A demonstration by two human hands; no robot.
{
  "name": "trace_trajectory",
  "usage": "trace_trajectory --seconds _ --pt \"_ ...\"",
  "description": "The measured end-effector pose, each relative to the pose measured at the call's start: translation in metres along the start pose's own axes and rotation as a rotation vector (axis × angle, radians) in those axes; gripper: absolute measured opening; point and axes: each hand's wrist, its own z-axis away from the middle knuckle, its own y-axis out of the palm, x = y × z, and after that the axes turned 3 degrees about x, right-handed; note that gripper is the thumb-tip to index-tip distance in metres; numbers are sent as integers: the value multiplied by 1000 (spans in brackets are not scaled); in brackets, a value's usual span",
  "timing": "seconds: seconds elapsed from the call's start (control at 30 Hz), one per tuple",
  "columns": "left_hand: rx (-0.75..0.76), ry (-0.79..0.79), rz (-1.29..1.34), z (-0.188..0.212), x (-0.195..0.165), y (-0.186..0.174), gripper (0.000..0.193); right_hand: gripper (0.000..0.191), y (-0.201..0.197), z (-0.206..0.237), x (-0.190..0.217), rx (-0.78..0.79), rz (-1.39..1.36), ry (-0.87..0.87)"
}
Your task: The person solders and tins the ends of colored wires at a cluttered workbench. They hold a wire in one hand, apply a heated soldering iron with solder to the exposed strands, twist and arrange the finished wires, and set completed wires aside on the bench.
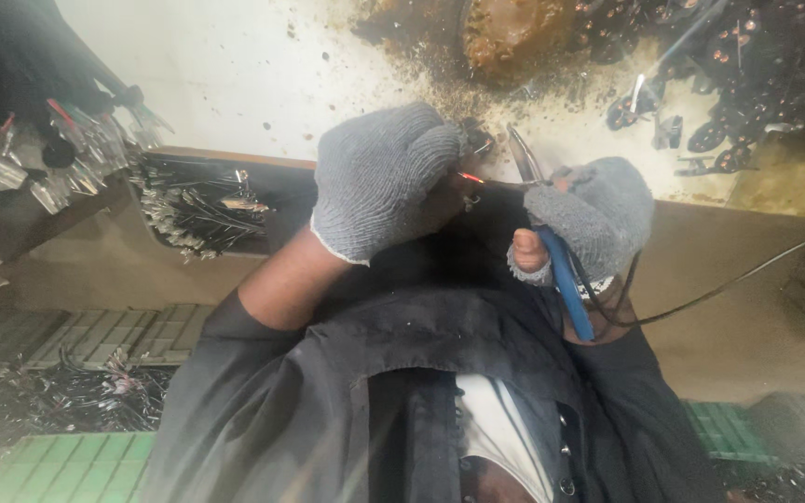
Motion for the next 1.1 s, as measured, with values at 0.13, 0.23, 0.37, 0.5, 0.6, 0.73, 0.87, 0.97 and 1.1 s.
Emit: trace_trajectory --seconds 0.13,0.23,0.37,0.5,0.6,0.73,0.87,0.97,1.1 --pt "41 -11 -41 0 1 3 26 29 0 0 7 -19 -75 53" --pt "1 -8 -26 0 -1 5 25 29 0 -1 6 24 -40 28" --pt "16 -32 -78 -1 -2 6 22 28 -2 -4 1 66 18 -11" --pt "21 -24 -58 -1 -2 4 25 28 -3 -6 -4 103 61 -56" --pt "42 -19 -49 -1 -1 3 23 27 -6 -12 -7 145 110 -110" --pt "70 -40 -77 -1 -1 3 20 27 -10 -20 -8 199 144 -187" --pt "31 6 -7 -2 0 2 25 26 -11 -23 -7 233 177 -229" --pt "29 -12 -51 -2 0 2 23 26 -12 -22 -7 238 187 -245" --pt "50 -36 -71 -2 -1 4 24 25 -10 -20 -7 244 195 -250"
